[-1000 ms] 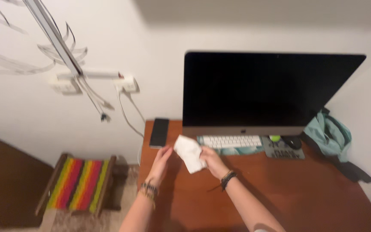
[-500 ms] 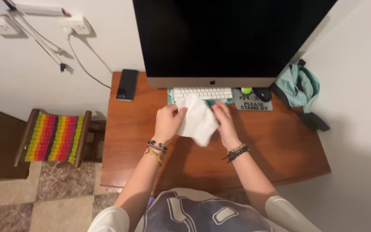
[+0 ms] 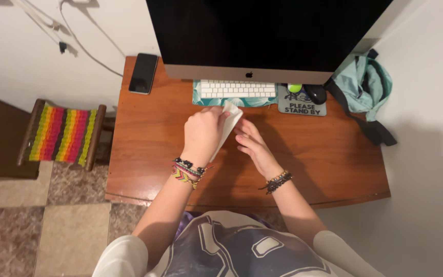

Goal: The person places a framed picture on a shelf, rearranges books, and wipes down a desk surface, keyboard, computer mouse, and monitor screen with a cloth.

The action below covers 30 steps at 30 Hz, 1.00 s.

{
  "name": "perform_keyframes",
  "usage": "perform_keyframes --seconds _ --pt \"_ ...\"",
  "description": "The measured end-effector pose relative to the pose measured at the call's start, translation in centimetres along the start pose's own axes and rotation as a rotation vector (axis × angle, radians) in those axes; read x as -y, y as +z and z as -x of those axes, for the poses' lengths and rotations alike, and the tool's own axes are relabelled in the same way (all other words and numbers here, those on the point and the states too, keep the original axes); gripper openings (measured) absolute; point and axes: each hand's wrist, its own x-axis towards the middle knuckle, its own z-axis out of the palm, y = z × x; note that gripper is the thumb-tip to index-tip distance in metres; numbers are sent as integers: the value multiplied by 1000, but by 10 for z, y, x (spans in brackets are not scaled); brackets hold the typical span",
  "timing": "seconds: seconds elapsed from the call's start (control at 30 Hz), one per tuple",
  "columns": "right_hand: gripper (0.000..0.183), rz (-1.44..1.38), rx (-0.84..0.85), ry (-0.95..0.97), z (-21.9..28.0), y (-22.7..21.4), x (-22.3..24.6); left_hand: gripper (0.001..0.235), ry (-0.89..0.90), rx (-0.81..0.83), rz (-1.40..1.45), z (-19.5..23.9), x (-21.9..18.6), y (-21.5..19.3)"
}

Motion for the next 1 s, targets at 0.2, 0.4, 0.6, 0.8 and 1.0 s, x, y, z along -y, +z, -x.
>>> perform_keyframes --seconds 0.2,0.4,0.6,0.8,1.0 --pt "72 101 -68 62 -18 -11 -34 26 -16 71 -38 3 -1 35" --pt "62 121 -97 112 -15 -77 -30 33 -237 -37 -15 -4 33 10" --pt "56 27 -112 119 -35 -141 -60 36 -269 -66 170 7 98 101" --pt "48 1154 -506 -287 -27 -120 -114 70 -136 -156 -178 53 100 178" --pt "37 1289 -351 -502 -33 -85 -146 54 33 199 -178 50 84 232"
